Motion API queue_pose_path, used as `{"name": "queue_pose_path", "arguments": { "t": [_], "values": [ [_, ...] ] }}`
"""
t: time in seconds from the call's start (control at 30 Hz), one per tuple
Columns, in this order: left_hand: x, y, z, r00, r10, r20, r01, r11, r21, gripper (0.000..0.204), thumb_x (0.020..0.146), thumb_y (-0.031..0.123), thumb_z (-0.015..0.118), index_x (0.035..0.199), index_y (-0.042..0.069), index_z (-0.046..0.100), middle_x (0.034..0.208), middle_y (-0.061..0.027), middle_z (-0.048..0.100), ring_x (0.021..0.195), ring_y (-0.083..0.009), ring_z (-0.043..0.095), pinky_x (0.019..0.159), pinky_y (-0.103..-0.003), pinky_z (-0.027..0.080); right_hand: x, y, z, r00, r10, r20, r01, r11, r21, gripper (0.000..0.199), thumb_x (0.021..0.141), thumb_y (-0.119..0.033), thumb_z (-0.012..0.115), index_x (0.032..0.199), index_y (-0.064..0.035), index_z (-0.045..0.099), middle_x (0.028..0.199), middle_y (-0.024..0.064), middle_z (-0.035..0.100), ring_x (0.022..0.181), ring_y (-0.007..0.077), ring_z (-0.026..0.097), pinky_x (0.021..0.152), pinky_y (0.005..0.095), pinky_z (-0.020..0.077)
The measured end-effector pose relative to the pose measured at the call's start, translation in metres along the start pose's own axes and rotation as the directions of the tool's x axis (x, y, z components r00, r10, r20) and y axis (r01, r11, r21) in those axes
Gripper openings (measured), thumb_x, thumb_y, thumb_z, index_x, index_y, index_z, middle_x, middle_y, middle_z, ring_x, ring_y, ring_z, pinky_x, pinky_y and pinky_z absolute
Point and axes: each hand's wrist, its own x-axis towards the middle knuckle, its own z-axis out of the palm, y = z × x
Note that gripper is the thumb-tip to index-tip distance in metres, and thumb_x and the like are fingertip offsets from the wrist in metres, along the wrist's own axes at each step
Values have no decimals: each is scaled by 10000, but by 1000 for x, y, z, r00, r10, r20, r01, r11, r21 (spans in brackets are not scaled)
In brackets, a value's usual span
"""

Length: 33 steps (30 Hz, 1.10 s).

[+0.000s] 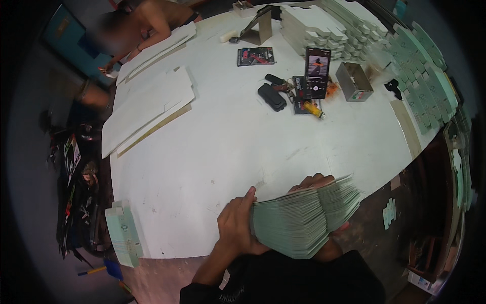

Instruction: The person repeatedly picks up light green paper sheets from a table and stacks them into a neat pile. The person also briefly handles a plastic bag and a smartphone before resuming stacking.

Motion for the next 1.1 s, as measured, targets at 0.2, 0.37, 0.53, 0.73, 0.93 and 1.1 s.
{"name": "queue_pose_path", "arguments": {
  "t": [0.2, 0.37, 0.53, 0.73, 0.93, 1.1],
  "values": [
    [-21, -4, 5, 982, -189, 14, 177, 887, -427, 850, 690, 311, 896, 1370, -73, 561, 1207, -196, 713, 1093, -350, 723, 978, -455, 544, -12, 1, -11, 981, 167, 97, -149, 973, -174, 1276, 780, -765, 777, 1637, -42, 170, 1590, 241, 349, 1495, 359, 397, 1271, 540, 314],
    [-89, -38, 19, 954, -285, 93, 300, 890, -342, 776, 777, 261, 871, 1416, -39, 548, 1278, -188, 685, 1187, -332, 672, 1076, -480, 487, -20, 21, -3, 962, 231, -147, -272, 736, -620, 1195, 822, -809, 677, 1491, 144, 412, 1441, 253, 545, 1373, 316, 524, 1144, 412, 411],
    [-104, -24, 42, 931, -356, 82, 349, 800, -488, 767, 789, 243, 879, 1411, -49, 538, 1297, -197, 662, 1177, -333, 660, 1046, -476, 507, -23, 39, -19, 995, 1, -101, -93, 413, -906, 772, 937, -701, 595, 993, 68, 632, 836, 140, 646, 694, 211, 626, 641, 341, 510],
    [-74, -28, 26, 918, -384, -97, 297, 830, -472, 828, 785, 255, 905, 1433, -67, 502, 1330, -233, 641, 1139, -350, 675, 1004, -474, 535, -17, 44, -34, 991, 128, -29, -92, 515, -852, 566, 943, -409, 611, 1206, 92, 593, 1016, 229, 656, 874, 334, 669, 785, 418, 530],
    [3, -54, -31, 875, -390, 288, 377, 921, 99, 795, 714, 253, 942, 1323, -61, 538, 1125, -245, 659, 1043, -393, 682, 902, -481, 547, -5, -2, -68, 995, -10, -97, -88, 341, -936, 663, 953, -265, 670, 1460, 111, 466, 1370, 306, 583, 1256, 469, 590, 1088, 482, 472],
    [-5, -74, -10, 845, -216, 489, 25, 930, 367, 1038, 702, 402, 905, 1454, -124, 422, 1187, -244, 591, 1102, -384, 571, 987, -500, 443, 13, 15, -7, 935, 181, 304, 292, 93, -952, 772, 904, -420, 793, 1461, 44, 530, 1466, 266, 559, 1427, 425, 495, 1202, 615, 337]
  ]
}}
